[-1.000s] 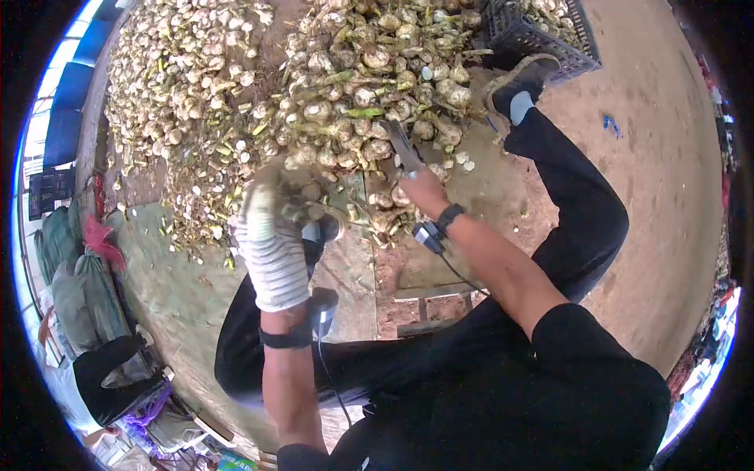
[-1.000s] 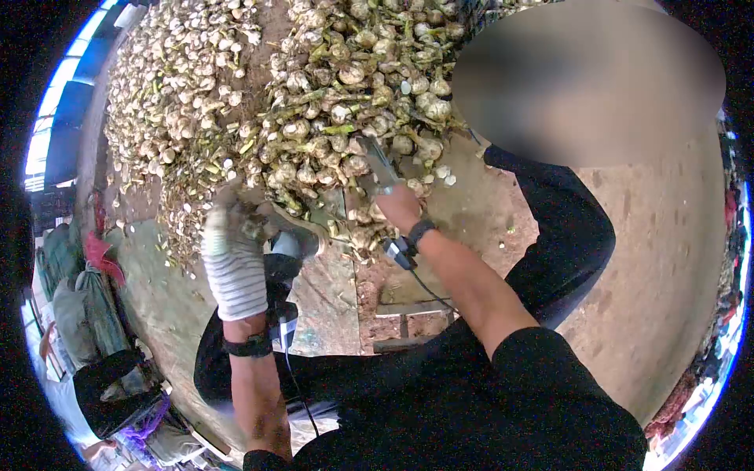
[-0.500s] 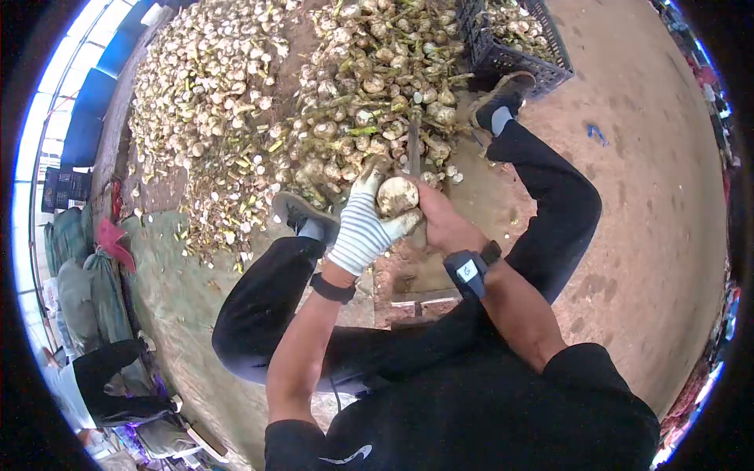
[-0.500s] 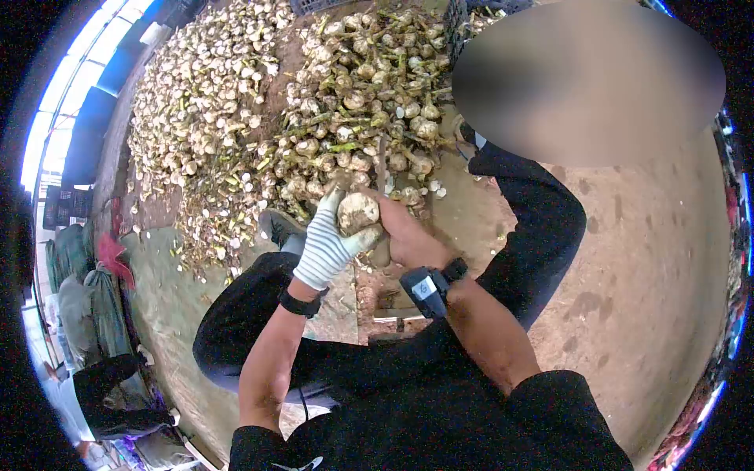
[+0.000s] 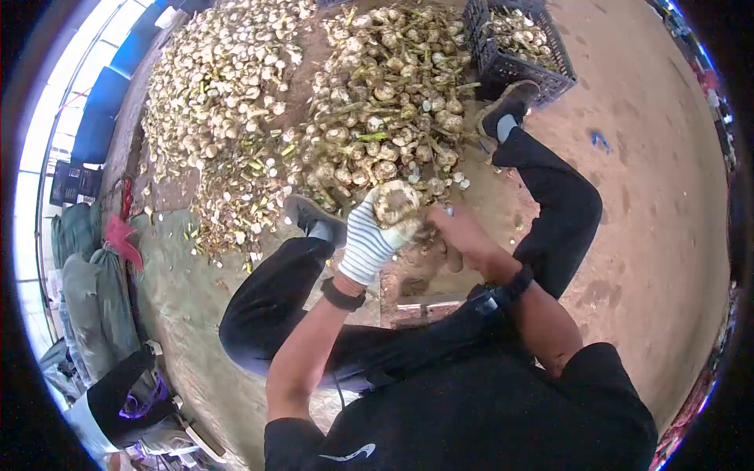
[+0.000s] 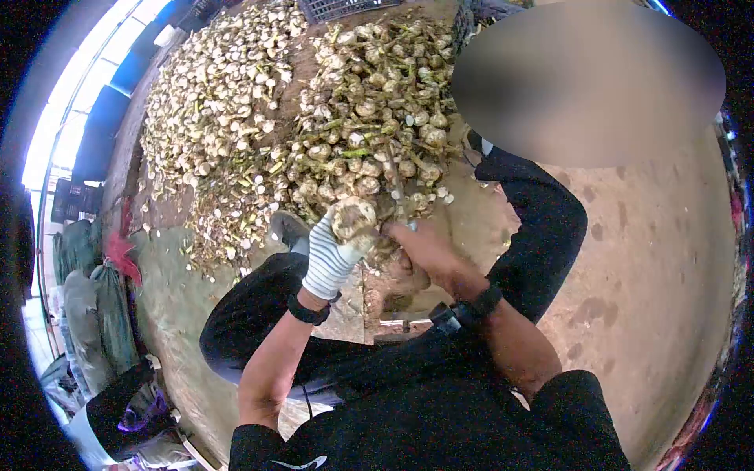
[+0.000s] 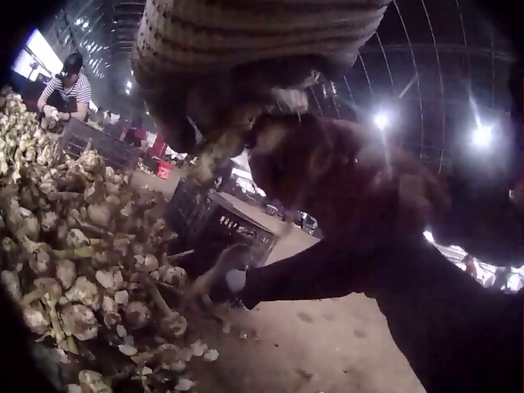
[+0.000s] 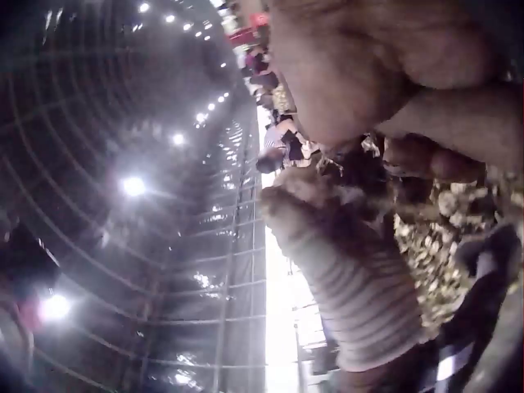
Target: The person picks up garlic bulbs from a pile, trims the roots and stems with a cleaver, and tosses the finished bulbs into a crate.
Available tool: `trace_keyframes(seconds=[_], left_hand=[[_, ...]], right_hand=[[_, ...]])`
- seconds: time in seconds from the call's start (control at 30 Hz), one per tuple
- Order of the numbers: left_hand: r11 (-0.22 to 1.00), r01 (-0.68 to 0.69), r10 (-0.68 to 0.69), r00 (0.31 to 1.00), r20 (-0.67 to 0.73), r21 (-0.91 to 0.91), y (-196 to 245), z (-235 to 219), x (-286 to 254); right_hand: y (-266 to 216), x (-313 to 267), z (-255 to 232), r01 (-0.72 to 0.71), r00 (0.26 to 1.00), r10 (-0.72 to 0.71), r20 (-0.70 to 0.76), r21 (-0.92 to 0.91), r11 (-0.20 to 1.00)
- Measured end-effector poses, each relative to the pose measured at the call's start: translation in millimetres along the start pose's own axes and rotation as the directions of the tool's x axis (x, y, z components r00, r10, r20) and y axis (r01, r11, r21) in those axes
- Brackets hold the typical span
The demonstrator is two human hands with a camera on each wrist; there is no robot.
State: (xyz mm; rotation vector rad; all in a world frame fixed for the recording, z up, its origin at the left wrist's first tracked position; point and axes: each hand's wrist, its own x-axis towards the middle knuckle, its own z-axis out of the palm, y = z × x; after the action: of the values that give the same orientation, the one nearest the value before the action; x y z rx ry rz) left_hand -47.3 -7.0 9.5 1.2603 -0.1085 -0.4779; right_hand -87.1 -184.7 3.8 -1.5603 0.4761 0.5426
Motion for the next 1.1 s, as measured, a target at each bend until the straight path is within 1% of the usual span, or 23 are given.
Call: trace_keyframes(seconds=[0.03,0.07,0.13,0.2,0.23,0.3,0.33,0.37,0.47,0.5,0.6,0.63,0.67,0.73,0.77,0.8,0.83,0.87,0.93,1.0,1.03,1.07,1.1], left_hand=[[0.988,-0.074,0.081,0.995,-0.05,0.136,6,2,-3],[0.988,-0.069,0.077,0.996,-0.054,0.136,4,0,-3],[0.993,-0.07,0.079,0.992,-0.099,0.092,0,-4,0],[0.999,0.037,-0.037,0.999,-0.033,-0.008,-1,-5,0],[0.998,0.028,-0.029,0.999,0.024,0.059,0,-5,0],[0.992,0.025,-0.035,0.996,0.081,0.127,-7,-11,-2],[0.887,-0.113,0.045,0.986,0.158,0.448,-17,-18,-2],[0.668,-0.254,0.092,0.961,0.262,0.7,-27,-24,-3],[0.75,-0.177,0.033,0.972,0.231,0.637,-37,-34,-14],[0.957,0.028,-0.071,0.988,0.138,0.288,-21,-24,-21],[0.976,0.124,-0.149,0.98,0.135,0.179,-2,-20,-17],[0.891,-0.071,-0.024,0.979,0.202,0.449,-5,-28,-17],[0.891,-0.065,-0.029,0.979,0.2,0.448,-11,-36,-17],[0.981,0.037,-0.079,0.973,0.216,0.192,-11,-38,-12],[0.775,-0.328,0.144,0.924,0.355,0.541,-8,-41,-11],[0.776,-0.324,0.141,0.925,0.352,0.541,-8,-41,-13],[0.895,-0.057,-0.046,0.975,0.218,0.442,-10,-40,-16],[0.931,0.214,-0.256,0.96,0.112,0.295,-11,-38,-18],[0.916,0.162,-0.216,0.97,0.109,0.368,9,-26,-11],[0.689,-0.361,0.092,0.904,0.418,0.628,21,-23,-5],[0.712,-0.357,0.138,0.915,0.379,0.605,44,-13,-5],[0.972,0.177,-0.189,0.98,0.068,0.154,63,2,-10],[0.896,0.02,-0.085,0.988,0.127,0.443,63,-2,-5]], right_hand=[[-7,-5,-9,0.03,1.0,-0.028,0.015,-0.218,0.975],[-3,-6,-14,0.026,1.0,-0.022,0.018,-0.218,0.976],[1,-9,-21,0.25,0.965,-0.257,0.046,-0.443,0.861],[-8,-18,-23,0.327,0.934,-0.354,0.057,-0.541,0.775],[-16,-24,-22,0.401,0.888,-0.451,0.089,-0.629,0.666],[-24,-31,-22,0.45,0.864,-0.487,0.128,-0.63,0.633],[-26,-34,-22,0.501,0.834,-0.526,0.168,-0.63,0.593],[-26,-34,-22,0.494,0.839,-0.519,0.163,-0.626,0.603],[-34,-36,-22,0.408,0.91,-0.34,0.238,-0.665,0.625],[-41,-40,-22,0.412,0.911,-0.309,0.274,-0.657,0.631],[-32,-36,-17,0.468,0.883,-0.353,0.309,-0.639,0.611],[-29,-34,-16,0.519,0.849,-0.432,0.305,-0.632,0.575],[-28,-33,-15,0.517,0.851,-0.428,0.305,-0.63,0.579],[-28,-30,-13,0.512,0.857,-0.405,0.32,-0.628,0.586],[-28,-28,-13,0.51,0.858,-0.402,0.321,-0.626,0.589],[-27,-27,-13,0.496,0.868,-0.372,0.329,-0.611,0.617],[-27,-25,-13,0.479,0.878,-0.343,0.335,-0.596,0.644],[-23,-22,-15,0.476,0.879,-0.34,0.334,-0.595,0.647],[-4,-9,-23,0.438,0.898,-0.309,0.314,-0.558,0.705],[48,22,-54,0.346,0.938,-0.3,0.174,-0.523,0.779],[64,29,-61,0.249,0.964,-0.266,0.029,-0.462,0.851],[54,25,-58,0.252,0.963,-0.269,0.03,-0.464,0.849],[34,13,-50,0.298,0.947,-0.319,0.028,-0.444,0.845]])
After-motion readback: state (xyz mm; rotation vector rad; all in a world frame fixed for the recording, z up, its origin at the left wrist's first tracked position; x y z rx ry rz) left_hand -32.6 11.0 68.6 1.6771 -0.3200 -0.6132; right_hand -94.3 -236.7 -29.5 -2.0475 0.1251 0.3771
